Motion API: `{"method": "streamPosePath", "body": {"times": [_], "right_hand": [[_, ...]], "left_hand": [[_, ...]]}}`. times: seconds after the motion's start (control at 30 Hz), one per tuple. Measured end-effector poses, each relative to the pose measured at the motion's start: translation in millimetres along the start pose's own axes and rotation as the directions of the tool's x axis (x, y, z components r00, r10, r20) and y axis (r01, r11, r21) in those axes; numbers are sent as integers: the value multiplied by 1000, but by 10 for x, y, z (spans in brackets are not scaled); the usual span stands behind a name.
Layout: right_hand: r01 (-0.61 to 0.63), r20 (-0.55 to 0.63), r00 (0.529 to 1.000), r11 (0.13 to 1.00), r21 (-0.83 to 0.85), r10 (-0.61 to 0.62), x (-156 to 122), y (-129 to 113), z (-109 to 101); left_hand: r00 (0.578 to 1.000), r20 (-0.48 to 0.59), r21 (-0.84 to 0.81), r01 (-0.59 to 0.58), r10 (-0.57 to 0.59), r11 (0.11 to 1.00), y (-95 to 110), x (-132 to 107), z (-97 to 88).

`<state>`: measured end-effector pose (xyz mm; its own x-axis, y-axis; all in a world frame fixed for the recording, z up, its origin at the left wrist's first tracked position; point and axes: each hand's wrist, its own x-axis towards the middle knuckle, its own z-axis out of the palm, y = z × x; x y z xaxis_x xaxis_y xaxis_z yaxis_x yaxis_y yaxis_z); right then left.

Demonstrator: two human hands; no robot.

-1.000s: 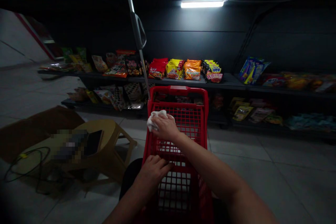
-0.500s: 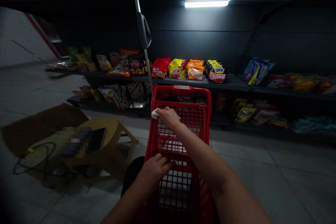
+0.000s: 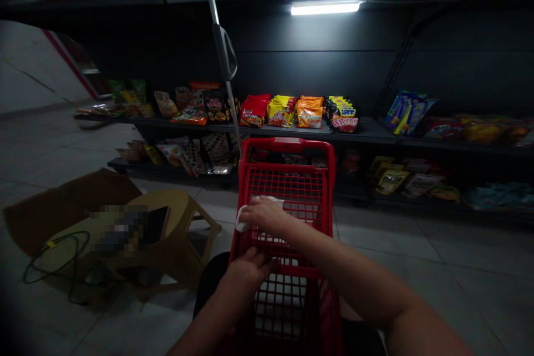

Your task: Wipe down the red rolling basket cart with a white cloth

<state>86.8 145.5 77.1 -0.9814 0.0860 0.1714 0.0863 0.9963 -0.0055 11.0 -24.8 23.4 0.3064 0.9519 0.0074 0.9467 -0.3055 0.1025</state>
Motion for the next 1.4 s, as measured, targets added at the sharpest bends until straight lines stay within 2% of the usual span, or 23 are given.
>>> {"method": "streamPosePath", "body": {"times": [0.1,0.2,0.3,0.47,0.53,0.6,0.67,0.7,0.73,0.8,0.9,0.97,1.13,1.23,1.33,1.4], "right_hand": [[-275,-74,960,957,-91,269,185,356,-22],[-449,-106,893,883,-134,438,161,629,-62],[-577,-163,816,797,-177,554,-193,787,-121],[-773,-247,634,605,-192,733,-1070,890,-232],[-814,-268,581,559,-159,769,-1222,861,-236],[-830,-285,551,550,-93,784,-1179,784,-189],[-813,-284,559,582,-7,779,-981,665,-99],[-788,-274,583,615,40,765,-850,591,-46],[-747,-261,622,659,84,738,-713,511,4],[-616,-230,737,772,158,636,-463,340,86],[-361,-151,904,904,229,399,-229,138,146],[-252,-119,950,936,244,287,-174,103,163],[-330,-204,909,926,183,364,-242,331,178],[-393,-166,900,915,91,403,-437,459,93],[-535,-127,838,845,7,531,-770,520,-53],[-639,-124,765,769,-28,631,-984,543,-133]], "left_hand": [[999,33,16,-1,1,1000,14,25,-65],[1000,21,28,4,-5,1000,22,32,-96],[1000,9,19,5,-5,1000,17,27,-93],[999,45,-13,-2,3,1000,-3,20,-59],[999,43,-23,-1,2,1000,-3,22,-44],[999,43,-26,0,1,1000,2,30,-36],[998,56,-24,4,-2,1000,10,42,-37],[998,61,-23,8,-7,1000,14,48,-40],[998,64,-21,13,-12,1000,17,51,-45],[998,56,-15,27,-26,1000,19,51,-55],[997,60,2,38,-38,999,15,37,-61],[997,68,17,45,-46,999,10,26,-58],[998,44,9,39,-39,999,13,13,-51],[999,45,-4,28,-28,1000,11,13,-56],[998,57,-26,8,-6,1000,3,17,-53],[998,60,-41,1,1,999,-2,22,-46]]}}
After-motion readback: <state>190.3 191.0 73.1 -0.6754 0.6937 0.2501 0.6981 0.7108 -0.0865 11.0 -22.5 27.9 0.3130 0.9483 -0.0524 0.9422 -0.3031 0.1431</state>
